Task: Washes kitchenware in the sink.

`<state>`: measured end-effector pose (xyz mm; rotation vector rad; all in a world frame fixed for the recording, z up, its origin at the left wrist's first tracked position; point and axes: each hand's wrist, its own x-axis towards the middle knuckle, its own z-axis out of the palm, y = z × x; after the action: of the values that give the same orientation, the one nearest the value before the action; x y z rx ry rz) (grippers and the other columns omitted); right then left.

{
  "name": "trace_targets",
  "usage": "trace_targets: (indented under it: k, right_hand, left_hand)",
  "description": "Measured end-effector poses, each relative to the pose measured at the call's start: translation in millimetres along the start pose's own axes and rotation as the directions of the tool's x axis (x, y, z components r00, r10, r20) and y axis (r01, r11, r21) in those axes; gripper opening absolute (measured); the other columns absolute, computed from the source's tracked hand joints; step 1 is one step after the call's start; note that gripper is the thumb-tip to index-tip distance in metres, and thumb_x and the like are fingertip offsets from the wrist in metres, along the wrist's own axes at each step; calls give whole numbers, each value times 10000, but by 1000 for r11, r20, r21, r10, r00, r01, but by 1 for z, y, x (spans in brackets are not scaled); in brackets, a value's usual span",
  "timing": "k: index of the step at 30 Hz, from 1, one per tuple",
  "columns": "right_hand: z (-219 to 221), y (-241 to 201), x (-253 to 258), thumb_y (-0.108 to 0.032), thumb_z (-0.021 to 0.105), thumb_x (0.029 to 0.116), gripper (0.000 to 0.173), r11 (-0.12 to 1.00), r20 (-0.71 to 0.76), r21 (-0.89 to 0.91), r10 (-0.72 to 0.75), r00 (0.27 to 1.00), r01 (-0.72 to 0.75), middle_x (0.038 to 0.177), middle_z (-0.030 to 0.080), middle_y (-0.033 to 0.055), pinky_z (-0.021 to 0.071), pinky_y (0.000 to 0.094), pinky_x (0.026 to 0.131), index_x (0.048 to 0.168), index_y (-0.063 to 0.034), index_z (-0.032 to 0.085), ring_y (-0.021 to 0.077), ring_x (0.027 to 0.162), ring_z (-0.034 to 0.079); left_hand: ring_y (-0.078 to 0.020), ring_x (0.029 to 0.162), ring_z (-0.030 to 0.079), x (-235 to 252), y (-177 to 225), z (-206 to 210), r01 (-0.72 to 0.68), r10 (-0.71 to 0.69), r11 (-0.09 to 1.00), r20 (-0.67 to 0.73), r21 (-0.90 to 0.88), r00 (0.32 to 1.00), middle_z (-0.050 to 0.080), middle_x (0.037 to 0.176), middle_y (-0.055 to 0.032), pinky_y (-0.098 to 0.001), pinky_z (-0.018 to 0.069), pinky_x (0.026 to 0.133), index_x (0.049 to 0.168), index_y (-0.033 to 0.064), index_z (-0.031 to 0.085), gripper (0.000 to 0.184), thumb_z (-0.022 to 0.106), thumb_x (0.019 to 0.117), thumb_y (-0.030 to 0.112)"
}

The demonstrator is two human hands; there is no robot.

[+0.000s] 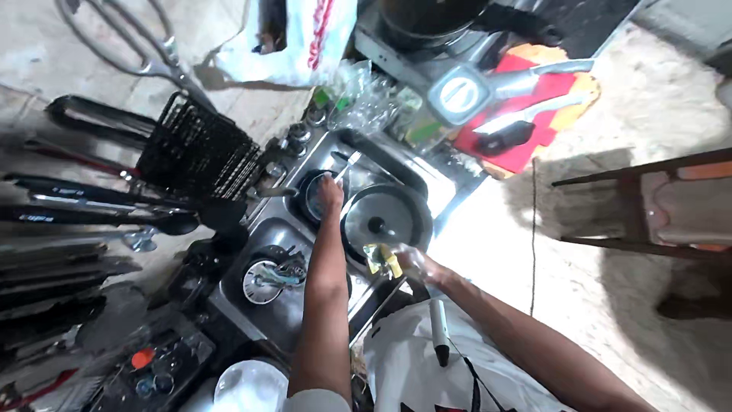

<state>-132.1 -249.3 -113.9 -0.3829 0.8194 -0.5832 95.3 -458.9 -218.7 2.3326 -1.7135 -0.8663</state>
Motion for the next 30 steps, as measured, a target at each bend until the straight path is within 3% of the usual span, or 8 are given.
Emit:
trace_targets:
  k: [5, 9, 12, 18, 21, 25, 28, 30]
  right_hand:
    - [-26, -11, -11, -246, 401, 1059, 430, 998, 0, -64, -24, 1000, 24, 1239, 676, 90, 588, 388, 908, 1422, -60, 540, 184, 1058, 677]
    - [-42, -7, -4, -261, 438, 1046, 432, 995, 20, -98, -3, 1000, 5, 1246, 673, 91, 573, 384, 931, 1408, -58, 555, 179, 1077, 666]
    - [-34, -8, 5, -224, 412, 1060, 415, 999, 6, -28, 20, 1000, -20, 1218, 676, 104, 591, 394, 878, 1411, -43, 541, 202, 1033, 678]
    - [-7, -17, 32, -259, 306, 1127, 425, 996, -22, 83, -14, 1000, 16, 1206, 681, 152, 582, 424, 937, 1376, -17, 551, 242, 1060, 683]
    - [6, -17, 50, -311, 286, 1140, 461, 997, -103, -1, -73, 992, 73, 1215, 680, 144, 580, 402, 948, 1411, -26, 526, 223, 1070, 685]
    - [18, 5, 75, -369, 410, 1121, 464, 997, -180, -59, -69, 981, 59, 1319, 643, 105, 562, 381, 995, 1500, -105, 448, 200, 1168, 653]
    - [40, 22, 83, -275, 555, 1075, 519, 992, -84, -93, -89, 992, 81, 1411, 602, 96, 541, 394, 1054, 1547, -121, 403, 202, 1242, 626]
    - [59, 33, 84, -209, 632, 1030, 474, 981, -80, -176, -92, 993, 77, 1291, 657, 100, 571, 379, 977, 1461, -74, 486, 183, 1123, 664]
  left_hand:
    - [-393, 1155, 655, 8, 2, 18, 121, -121, 993, 51, -12, 991, 691, 1203, -216, -599, 523, 972, 1214, 42, 674, 295, 509, 1054, 227]
    - [-422, 1102, 665, -48, -13, 2, 213, -212, 973, 18, -93, 977, 694, 1148, -247, -626, 530, 923, 1212, 20, 659, 318, 474, 1056, 226]
    - [-419, 1025, 661, -81, -45, 7, 348, -326, 897, 121, -272, 937, 681, 1107, -265, -618, 534, 872, 1177, -4, 671, 369, 497, 1044, 293]
    - [-157, 666, 550, -124, -54, -11, 453, -358, 664, 280, -595, 891, 665, 915, -123, -340, 495, 636, 1284, 9, 600, 345, 483, 1078, 259]
    - [-154, 696, 563, -170, -47, -27, 374, -283, 664, 246, -647, 927, 684, 961, -126, -332, 493, 655, 1352, 3, 529, 362, 414, 1107, 243]
    - [-122, 665, 523, -231, -47, -26, 266, -203, 684, 174, -679, 964, 611, 851, -71, -298, 469, 607, 1296, -8, 587, 338, 377, 1096, 166]
    - [-200, 880, 636, -268, -48, -16, 189, -153, 759, 112, -623, 982, 675, 985, -134, -389, 544, 822, 1248, -9, 636, 361, 354, 1090, 151]
    - [-246, 978, 662, -289, -47, -16, 178, -146, 796, 101, -578, 984, 690, 1092, -178, -436, 546, 901, 1268, -14, 633, 370, 351, 1095, 152]
